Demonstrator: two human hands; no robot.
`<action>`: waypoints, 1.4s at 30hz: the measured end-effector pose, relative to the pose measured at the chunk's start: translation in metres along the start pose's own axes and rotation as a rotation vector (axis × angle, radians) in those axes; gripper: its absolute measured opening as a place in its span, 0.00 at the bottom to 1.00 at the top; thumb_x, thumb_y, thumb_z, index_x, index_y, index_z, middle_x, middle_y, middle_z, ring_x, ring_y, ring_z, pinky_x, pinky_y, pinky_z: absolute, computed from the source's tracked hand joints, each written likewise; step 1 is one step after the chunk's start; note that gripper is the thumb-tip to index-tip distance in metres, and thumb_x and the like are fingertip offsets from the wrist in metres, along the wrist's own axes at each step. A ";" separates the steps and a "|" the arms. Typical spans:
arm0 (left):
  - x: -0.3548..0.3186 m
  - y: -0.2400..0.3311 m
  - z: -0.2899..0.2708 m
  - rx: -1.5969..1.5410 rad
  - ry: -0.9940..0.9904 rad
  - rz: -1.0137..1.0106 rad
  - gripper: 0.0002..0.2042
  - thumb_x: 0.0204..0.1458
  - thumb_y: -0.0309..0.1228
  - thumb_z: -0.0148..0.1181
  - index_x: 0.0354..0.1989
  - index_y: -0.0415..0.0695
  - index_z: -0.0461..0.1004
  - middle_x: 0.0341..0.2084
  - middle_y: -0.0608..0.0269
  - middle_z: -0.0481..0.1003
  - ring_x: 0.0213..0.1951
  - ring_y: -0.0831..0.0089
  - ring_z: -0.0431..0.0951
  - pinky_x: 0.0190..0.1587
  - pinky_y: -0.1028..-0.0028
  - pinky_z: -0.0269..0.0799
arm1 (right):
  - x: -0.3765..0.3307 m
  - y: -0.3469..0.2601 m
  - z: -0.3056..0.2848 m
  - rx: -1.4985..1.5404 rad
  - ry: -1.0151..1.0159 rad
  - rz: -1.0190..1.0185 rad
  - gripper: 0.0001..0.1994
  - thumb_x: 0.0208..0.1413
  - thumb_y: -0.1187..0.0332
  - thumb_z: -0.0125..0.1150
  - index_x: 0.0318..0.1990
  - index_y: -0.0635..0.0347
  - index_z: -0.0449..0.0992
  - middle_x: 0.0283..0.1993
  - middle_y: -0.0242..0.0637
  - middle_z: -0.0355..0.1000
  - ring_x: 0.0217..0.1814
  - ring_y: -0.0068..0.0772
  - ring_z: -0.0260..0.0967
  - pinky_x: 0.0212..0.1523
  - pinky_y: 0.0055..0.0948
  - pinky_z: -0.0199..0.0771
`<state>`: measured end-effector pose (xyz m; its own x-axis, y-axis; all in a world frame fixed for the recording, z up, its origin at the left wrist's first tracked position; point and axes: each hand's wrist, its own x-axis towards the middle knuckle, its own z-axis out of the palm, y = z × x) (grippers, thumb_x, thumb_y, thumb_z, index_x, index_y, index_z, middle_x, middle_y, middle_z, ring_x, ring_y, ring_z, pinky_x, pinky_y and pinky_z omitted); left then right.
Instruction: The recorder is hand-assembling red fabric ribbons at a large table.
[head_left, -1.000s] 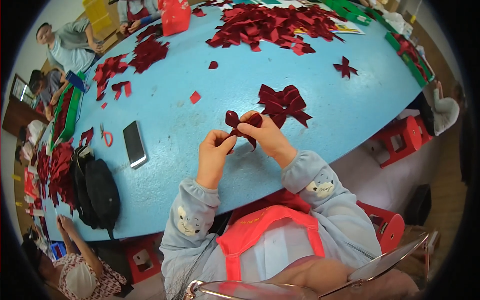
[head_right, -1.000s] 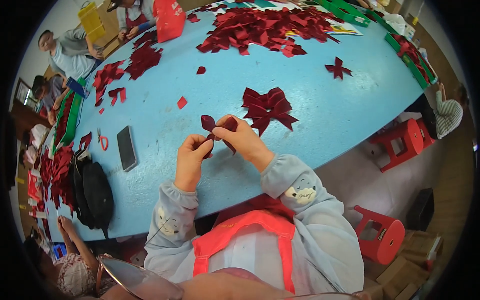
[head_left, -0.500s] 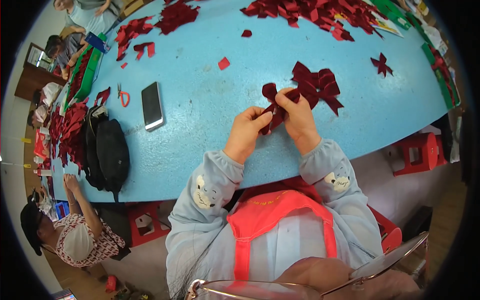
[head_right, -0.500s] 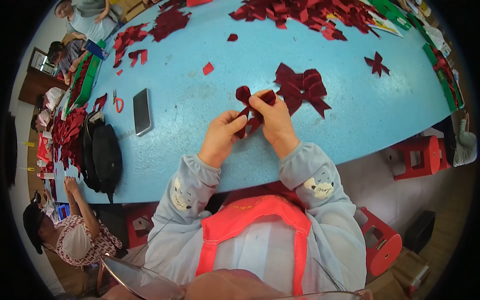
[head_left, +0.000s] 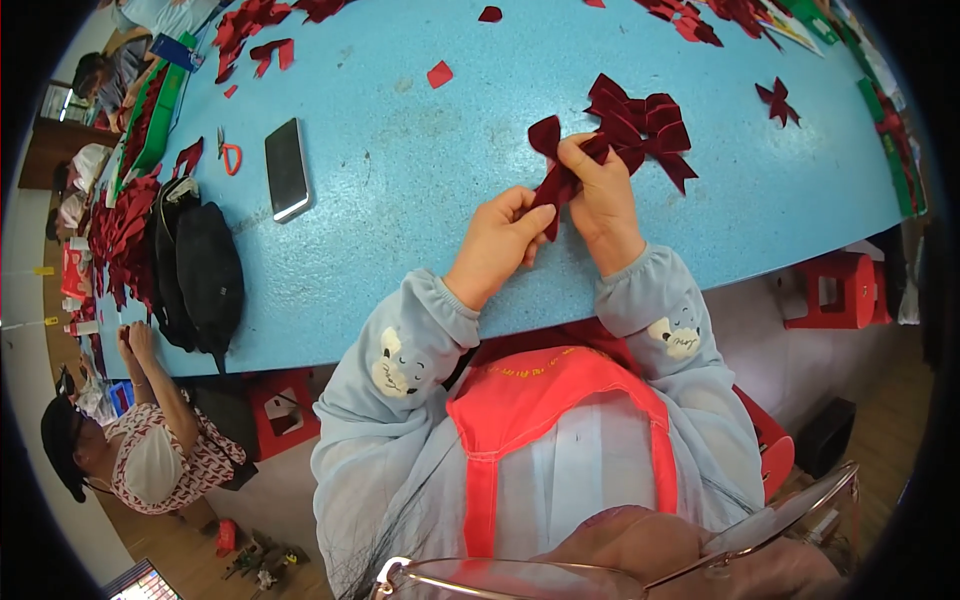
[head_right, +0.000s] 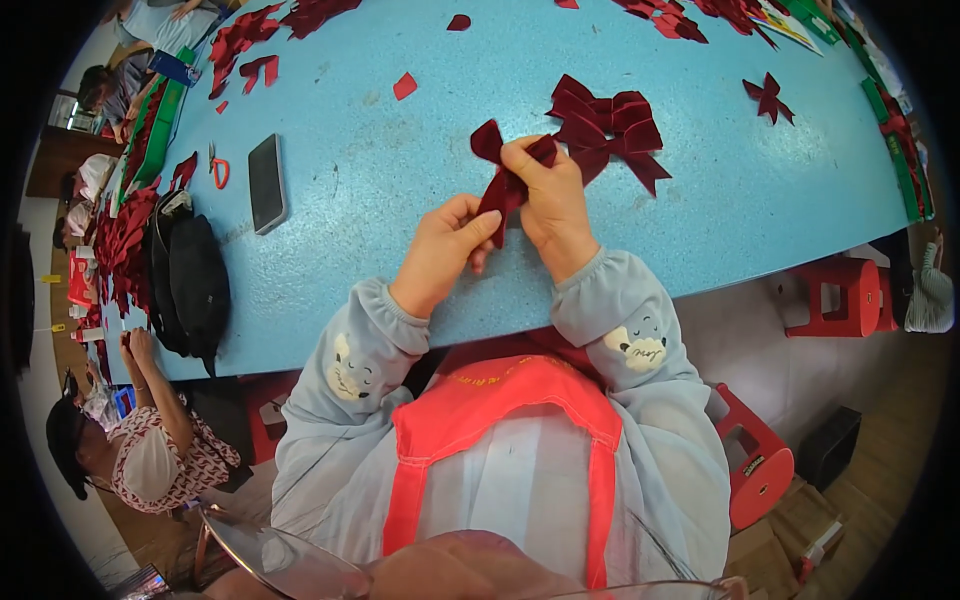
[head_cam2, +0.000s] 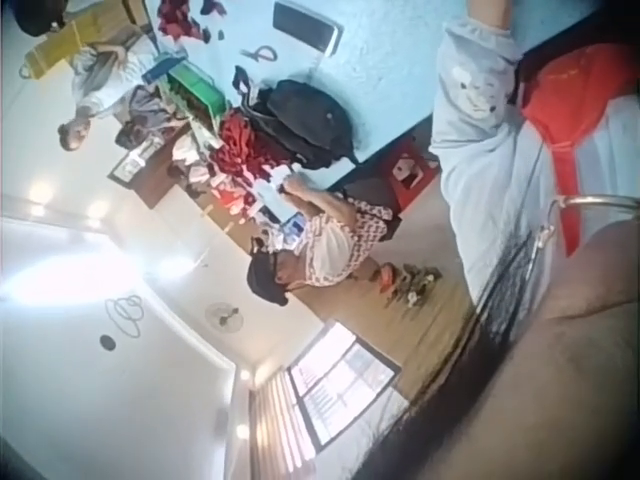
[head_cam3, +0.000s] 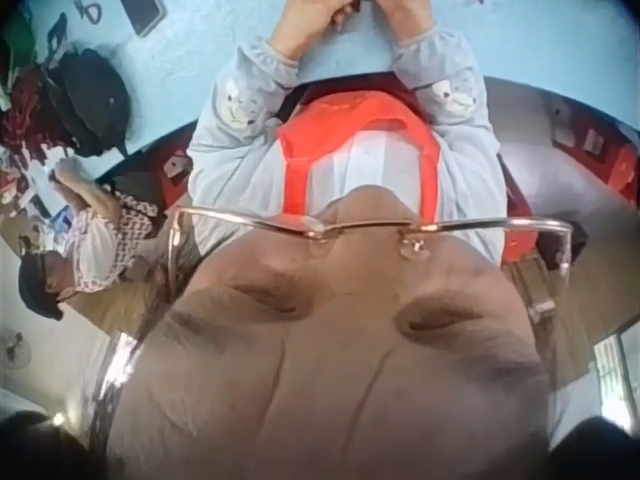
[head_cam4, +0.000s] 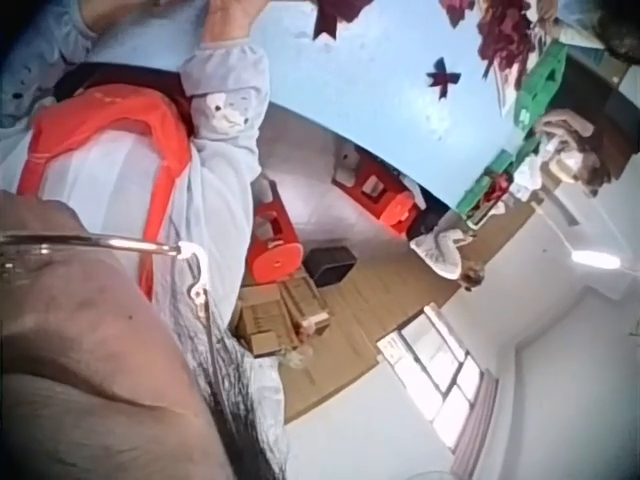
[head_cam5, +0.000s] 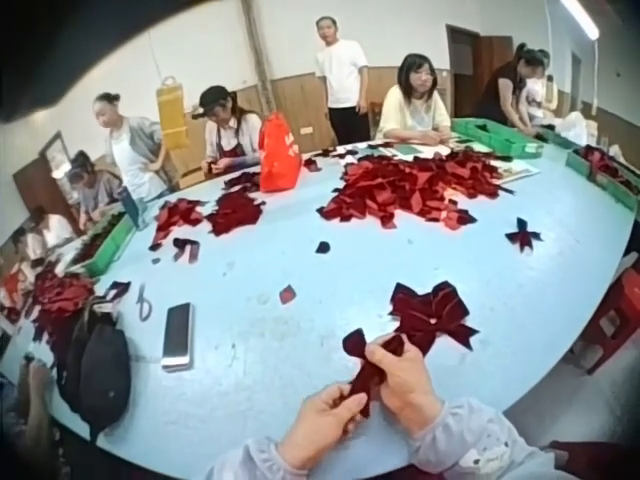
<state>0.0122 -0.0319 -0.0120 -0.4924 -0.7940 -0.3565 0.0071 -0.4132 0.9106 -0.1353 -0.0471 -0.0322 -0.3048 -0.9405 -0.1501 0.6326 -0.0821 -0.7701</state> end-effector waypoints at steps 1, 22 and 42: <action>-0.004 -0.003 -0.002 -0.003 0.002 -0.006 0.07 0.52 0.31 0.55 0.31 0.38 0.70 0.20 0.66 0.70 0.20 0.80 0.68 0.22 0.79 0.63 | -0.001 0.001 -0.002 0.014 0.004 -0.017 0.04 0.50 0.76 0.58 0.30 0.57 0.69 0.29 0.26 0.67 0.30 0.20 0.63 0.31 0.21 0.65; 0.019 0.014 -0.021 -0.083 0.223 0.182 0.09 0.50 0.31 0.57 0.36 0.39 0.70 0.28 0.65 0.73 0.29 0.80 0.70 0.32 0.80 0.66 | -0.012 -0.011 0.007 -0.535 -0.389 0.136 0.11 0.44 0.73 0.65 0.35 0.62 0.71 0.31 0.27 0.69 0.29 0.17 0.63 0.31 0.17 0.64; -0.008 0.005 -0.003 -0.036 0.251 0.238 0.06 0.49 0.29 0.58 0.32 0.40 0.71 0.22 0.69 0.72 0.21 0.83 0.67 0.22 0.79 0.62 | -0.026 -0.020 -0.004 -0.585 -0.464 0.060 0.14 0.54 0.67 0.55 0.46 0.64 0.69 0.37 0.32 0.71 0.34 0.19 0.67 0.35 0.18 0.68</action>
<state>0.0188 -0.0286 -0.0052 -0.2436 -0.9531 -0.1798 0.1288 -0.2156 0.9680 -0.1425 -0.0196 -0.0151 0.1314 -0.9910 -0.0250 0.1172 0.0405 -0.9923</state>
